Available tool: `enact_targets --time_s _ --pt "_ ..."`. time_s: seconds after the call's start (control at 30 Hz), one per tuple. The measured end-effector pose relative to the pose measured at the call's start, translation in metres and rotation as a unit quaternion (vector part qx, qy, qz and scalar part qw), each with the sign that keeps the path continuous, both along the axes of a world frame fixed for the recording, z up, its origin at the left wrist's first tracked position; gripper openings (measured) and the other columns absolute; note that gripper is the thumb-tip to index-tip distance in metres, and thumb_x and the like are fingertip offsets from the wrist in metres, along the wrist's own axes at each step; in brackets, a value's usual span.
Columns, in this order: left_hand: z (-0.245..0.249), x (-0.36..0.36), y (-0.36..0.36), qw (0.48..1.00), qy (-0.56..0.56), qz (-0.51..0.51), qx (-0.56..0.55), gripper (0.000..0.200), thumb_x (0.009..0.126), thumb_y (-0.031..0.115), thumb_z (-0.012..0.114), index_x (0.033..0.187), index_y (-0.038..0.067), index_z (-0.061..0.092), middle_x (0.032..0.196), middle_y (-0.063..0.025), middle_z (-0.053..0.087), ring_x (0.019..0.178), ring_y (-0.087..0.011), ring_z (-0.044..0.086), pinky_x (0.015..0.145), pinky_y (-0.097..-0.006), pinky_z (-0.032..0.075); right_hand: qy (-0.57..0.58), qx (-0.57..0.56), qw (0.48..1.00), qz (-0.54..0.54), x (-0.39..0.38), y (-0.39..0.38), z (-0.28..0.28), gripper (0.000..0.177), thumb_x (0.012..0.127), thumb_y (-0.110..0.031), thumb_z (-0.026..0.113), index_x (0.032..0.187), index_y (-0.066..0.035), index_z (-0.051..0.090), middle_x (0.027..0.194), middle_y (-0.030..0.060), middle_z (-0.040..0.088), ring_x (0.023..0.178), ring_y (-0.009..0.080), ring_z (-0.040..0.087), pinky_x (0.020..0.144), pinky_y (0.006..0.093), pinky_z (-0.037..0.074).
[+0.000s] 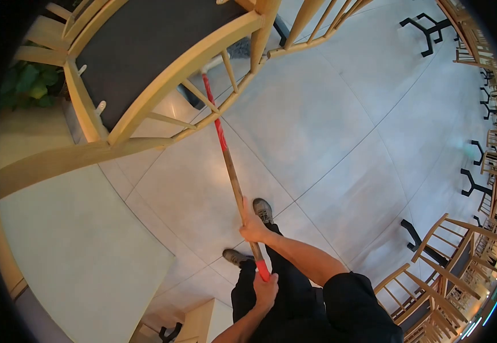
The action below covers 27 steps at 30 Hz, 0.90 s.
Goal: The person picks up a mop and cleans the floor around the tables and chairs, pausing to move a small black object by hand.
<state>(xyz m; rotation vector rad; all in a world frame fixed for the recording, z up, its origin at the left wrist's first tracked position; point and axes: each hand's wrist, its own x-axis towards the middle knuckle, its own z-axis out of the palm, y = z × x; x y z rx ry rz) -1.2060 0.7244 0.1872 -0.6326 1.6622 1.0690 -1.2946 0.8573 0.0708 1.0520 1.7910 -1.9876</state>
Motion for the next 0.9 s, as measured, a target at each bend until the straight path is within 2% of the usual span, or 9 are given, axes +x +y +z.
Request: enact_targets --time_s 0.03,0.13,0.3,0.4,0.47,0.6,0.67,0.77,0.9 --pt "0.011 0.006 0.0 1.0 -0.017 -0.003 0.011 0.02 0.075 0.006 0.06 0.077 0.006 0.041 0.058 -0.0012 0.044 0.039 -0.0095 0.043 0.035 -0.0225 0.035 -0.036 -0.023 0.999 0.019 0.009 0.002 0.017 0.092 0.069 0.002 0.046 0.135 -0.008 -0.016 0.063 0.0191 0.055 0.045 0.0252 0.055 0.043 0.0327 0.047" --pt "0.037 0.024 -0.016 0.998 -0.045 -0.024 0.024 0.021 0.075 0.007 0.061 0.078 0.006 0.04 0.057 -0.0013 0.043 0.04 -0.0105 0.045 0.035 -0.0231 0.037 -0.014 -0.04 0.999 -0.002 0.031 -0.008 0.057 0.091 0.069 0.001 0.046 0.136 -0.01 -0.015 0.064 0.0196 0.056 0.046 0.0247 0.056 0.044 0.0328 0.047" --pt "0.072 0.031 -0.063 0.989 -0.038 -0.144 0.017 0.022 0.076 0.01 0.061 0.078 0.005 0.04 0.058 -0.0024 0.045 0.042 -0.012 0.05 0.038 -0.0251 0.04 0.003 -0.044 0.998 -0.042 0.062 -0.061 0.077 0.09 0.07 0.001 0.049 0.136 -0.009 -0.011 0.067 0.0163 0.054 0.045 0.0232 0.054 0.042 0.031 0.046" --pt "0.093 0.032 -0.098 0.973 -0.056 -0.223 0.023 0.022 0.076 0.012 0.061 0.078 0.004 0.041 0.057 -0.0038 0.048 0.044 -0.0132 0.052 0.042 -0.0267 0.043 -0.057 -0.054 0.994 -0.07 0.082 -0.099 0.088 0.09 0.071 0.002 0.05 0.137 -0.009 -0.009 0.073 0.0138 0.052 0.044 0.0195 0.05 0.039 0.0293 0.044" --pt "0.102 0.032 -0.119 0.956 -0.012 -0.291 0.034 0.022 0.076 0.014 0.062 0.078 0.003 0.042 0.055 -0.0048 0.05 0.044 -0.0141 0.053 0.044 -0.0271 0.044 -0.059 -0.142 0.98 -0.125 0.09 -0.115 0.098 0.087 0.073 0.0 0.049 0.137 -0.011 -0.008 0.074 0.0155 0.054 0.046 0.0213 0.054 0.041 0.0325 0.046" --pt "0.121 0.01 -0.128 0.952 -0.033 -0.301 0.04 0.024 0.075 0.014 0.063 0.081 0.001 0.044 0.054 -0.0053 0.051 0.045 -0.0146 0.054 0.044 -0.0273 0.045 -0.017 -0.108 0.981 -0.158 0.08 -0.123 0.111 0.083 0.073 0.001 0.049 0.136 -0.011 -0.004 0.073 0.0128 0.052 0.046 0.0197 0.053 0.041 0.0323 0.046" --pt "0.122 0.002 -0.123 0.948 -0.046 -0.313 0.042 0.025 0.074 0.014 0.064 0.081 0.001 0.044 0.056 -0.0054 0.051 0.046 -0.0146 0.055 0.044 -0.0273 0.045 -0.012 -0.133 0.972 -0.193 0.075 -0.12 0.112 0.074 0.073 0.002 0.049 0.133 -0.011 0.007 0.07 0.0101 0.05 0.046 0.0192 0.053 0.04 0.0314 0.046" --pt "0.107 0.0 -0.113 0.944 -0.04 -0.325 0.039 0.024 0.075 0.013 0.063 0.083 0.0 0.044 0.058 -0.0054 0.051 0.045 -0.0145 0.055 0.044 -0.0276 0.045 0.008 -0.133 0.973 -0.19 0.069 -0.107 0.095 0.074 0.075 0.008 0.046 0.133 -0.018 0.009 0.064 0.0048 0.043 0.041 0.0143 0.045 0.035 0.0284 0.041" --pt "0.074 -0.021 -0.067 0.944 -0.014 -0.318 0.085 0.023 0.076 0.012 0.06 0.086 -0.002 0.044 0.06 -0.0049 0.051 0.046 -0.0144 0.055 0.045 -0.0279 0.045 -0.004 -0.144 0.973 -0.181 0.046 -0.056 0.069 0.072 0.076 0.007 0.045 0.133 -0.016 0.008 0.064 0.0044 0.044 0.04 0.0142 0.046 0.034 0.0283 0.041"
